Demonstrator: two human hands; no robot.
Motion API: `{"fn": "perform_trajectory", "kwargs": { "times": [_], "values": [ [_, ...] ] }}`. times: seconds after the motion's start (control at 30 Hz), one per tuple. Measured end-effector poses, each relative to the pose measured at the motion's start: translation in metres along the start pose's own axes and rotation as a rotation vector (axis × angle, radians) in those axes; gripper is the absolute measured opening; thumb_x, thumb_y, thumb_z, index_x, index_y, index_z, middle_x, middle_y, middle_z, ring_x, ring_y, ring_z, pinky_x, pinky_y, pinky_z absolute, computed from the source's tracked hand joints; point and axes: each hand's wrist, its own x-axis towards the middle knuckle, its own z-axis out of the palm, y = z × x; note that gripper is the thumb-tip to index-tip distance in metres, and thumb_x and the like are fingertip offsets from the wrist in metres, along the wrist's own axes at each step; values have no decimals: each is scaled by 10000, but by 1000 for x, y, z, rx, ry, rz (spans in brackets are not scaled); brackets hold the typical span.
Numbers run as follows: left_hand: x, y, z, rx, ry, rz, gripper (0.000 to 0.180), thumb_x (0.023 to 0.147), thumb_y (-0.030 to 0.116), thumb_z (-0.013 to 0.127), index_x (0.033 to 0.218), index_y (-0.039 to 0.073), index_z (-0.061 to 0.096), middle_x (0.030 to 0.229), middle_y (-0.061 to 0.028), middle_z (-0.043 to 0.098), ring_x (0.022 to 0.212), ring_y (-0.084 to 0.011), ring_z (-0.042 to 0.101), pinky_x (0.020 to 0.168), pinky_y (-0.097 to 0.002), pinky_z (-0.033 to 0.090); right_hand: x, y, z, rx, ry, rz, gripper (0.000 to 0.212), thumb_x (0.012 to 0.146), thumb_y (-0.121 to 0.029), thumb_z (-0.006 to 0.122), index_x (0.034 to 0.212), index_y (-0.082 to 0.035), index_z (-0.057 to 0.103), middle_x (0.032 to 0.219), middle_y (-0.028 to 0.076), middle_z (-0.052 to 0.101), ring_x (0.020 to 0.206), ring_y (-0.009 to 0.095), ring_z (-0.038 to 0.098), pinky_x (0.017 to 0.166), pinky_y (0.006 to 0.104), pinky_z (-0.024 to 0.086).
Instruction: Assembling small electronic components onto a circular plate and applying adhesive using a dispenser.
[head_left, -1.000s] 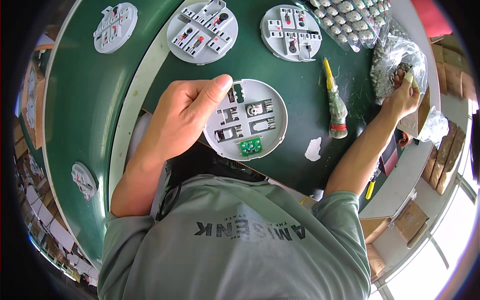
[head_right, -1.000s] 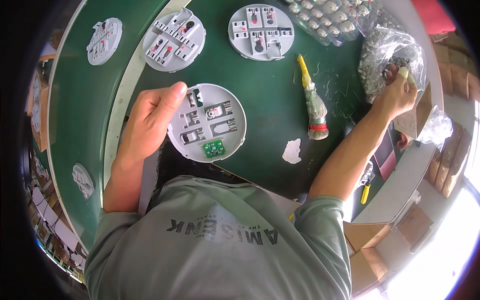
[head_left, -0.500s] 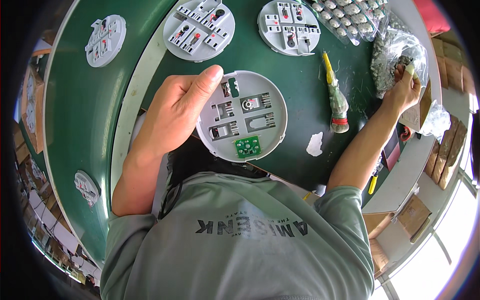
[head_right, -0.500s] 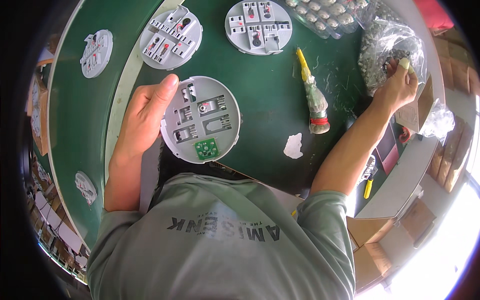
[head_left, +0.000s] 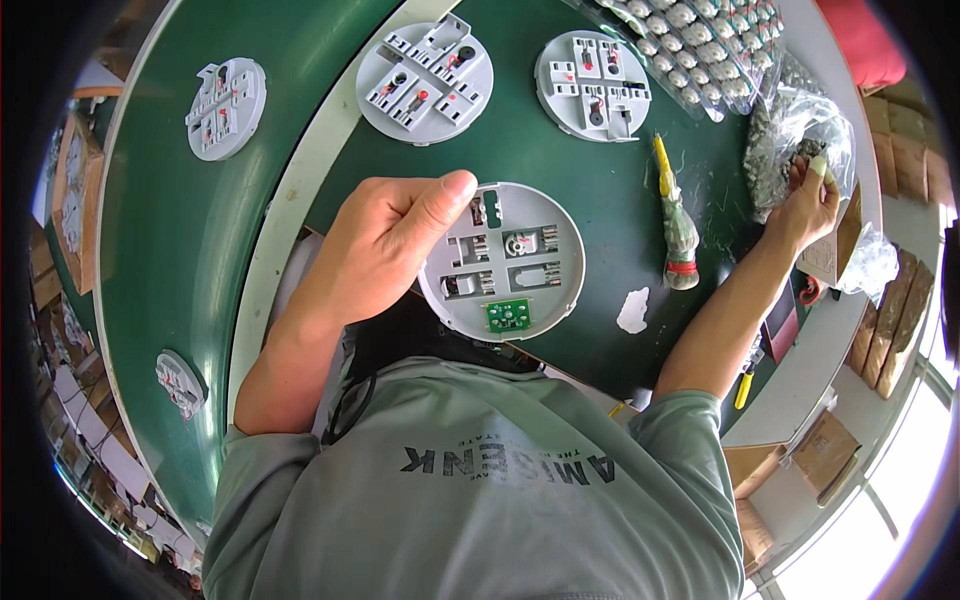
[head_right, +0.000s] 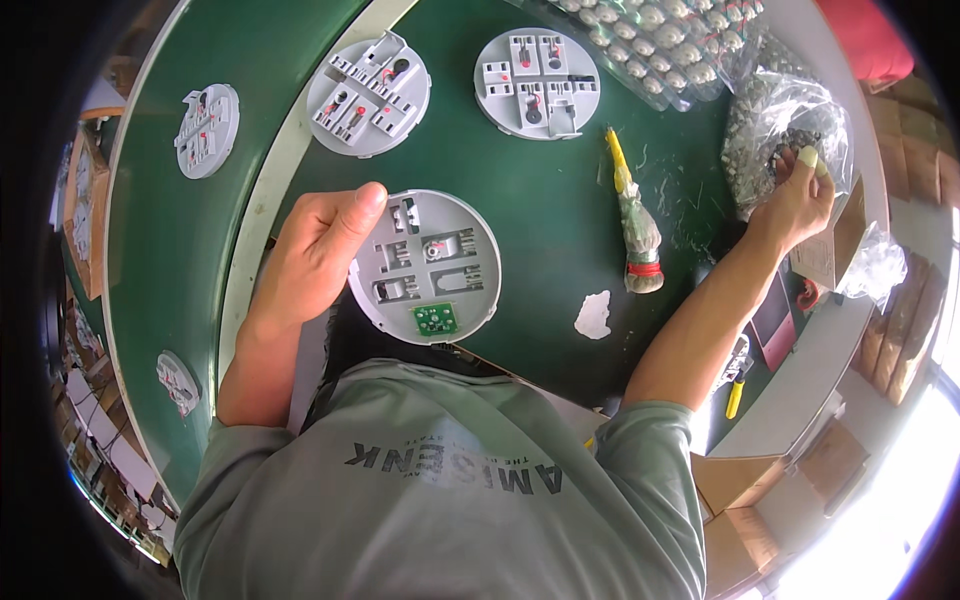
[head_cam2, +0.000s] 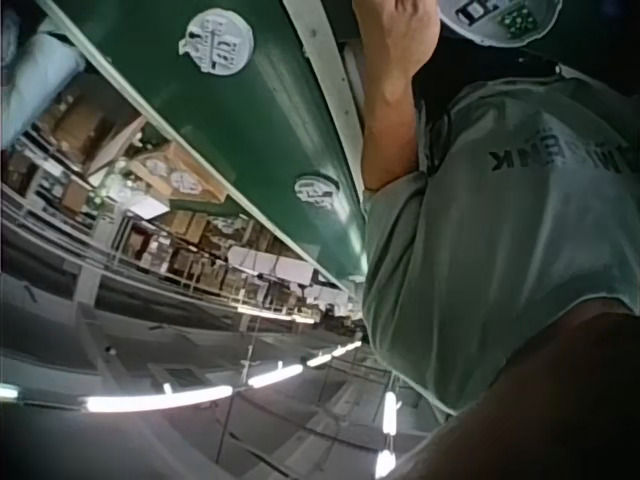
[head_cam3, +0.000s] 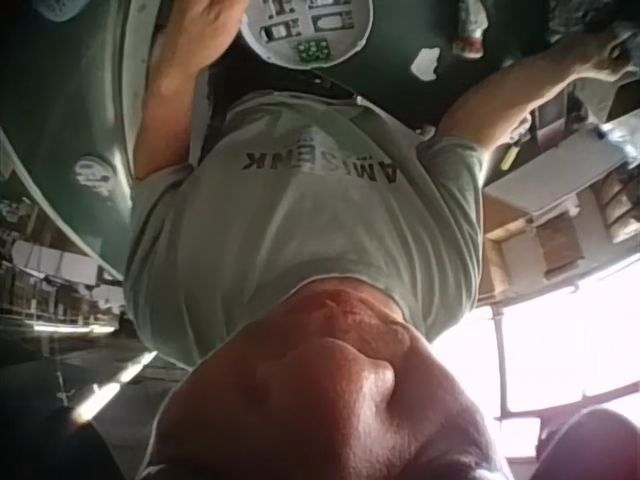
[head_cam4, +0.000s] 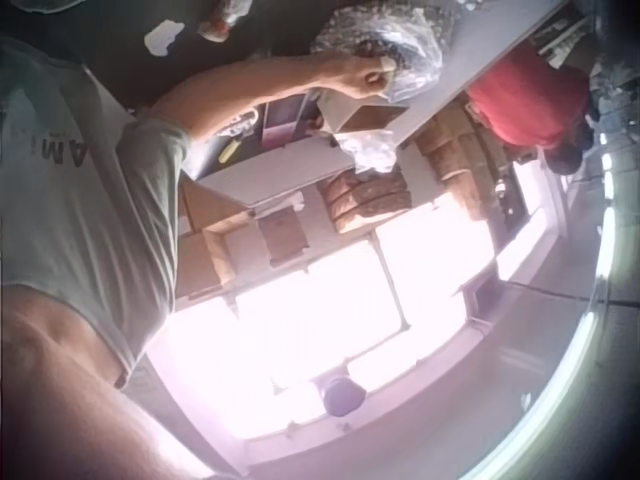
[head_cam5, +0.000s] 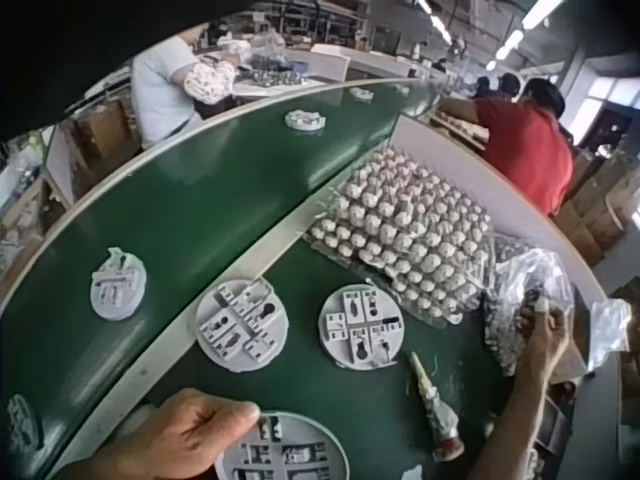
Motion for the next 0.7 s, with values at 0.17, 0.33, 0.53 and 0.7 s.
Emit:
{"fn": "perform_trajectory", "kwargs": {
  "times": [0.17,0.33,0.53,0.7],
  "values": [
    [-2,2,1,-45,-1,40,565,1159,378,550,738,1,538,668,54,372,679,-52,315,570,-307,308,3,-3,7,-84,-6,-29,244,998,-95,772,1138,35,621,1005,179,765,864,238,771,760,294,638],
    [-1,13,1,-69,95,108,425,1110,309,639,863,-35,684,673,-23,521,687,-62,445,603,-306,414,55,39,-53,-281,-121,-114,280,1028,-107,711,1185,116,649,1135,269,771,943,320,791,803,382,668],
    [29,58,-58,538,917,676,321,871,279,883,1008,20,752,925,-121,714,813,-270,701,724,-422,544,10,5,-7,-381,-71,-93,347,1033,-221,744,1191,87,714,1092,191,788,940,267,785,824,359,664],
    [53,24,-98,973,1093,543,413,867,291,884,1176,54,747,1069,-122,733,1065,-357,687,906,-483,556,20,31,-15,-371,-112,-153,386,1056,-289,728,1189,73,724,1072,187,791,948,258,782,841,370,662]
  ]
}}
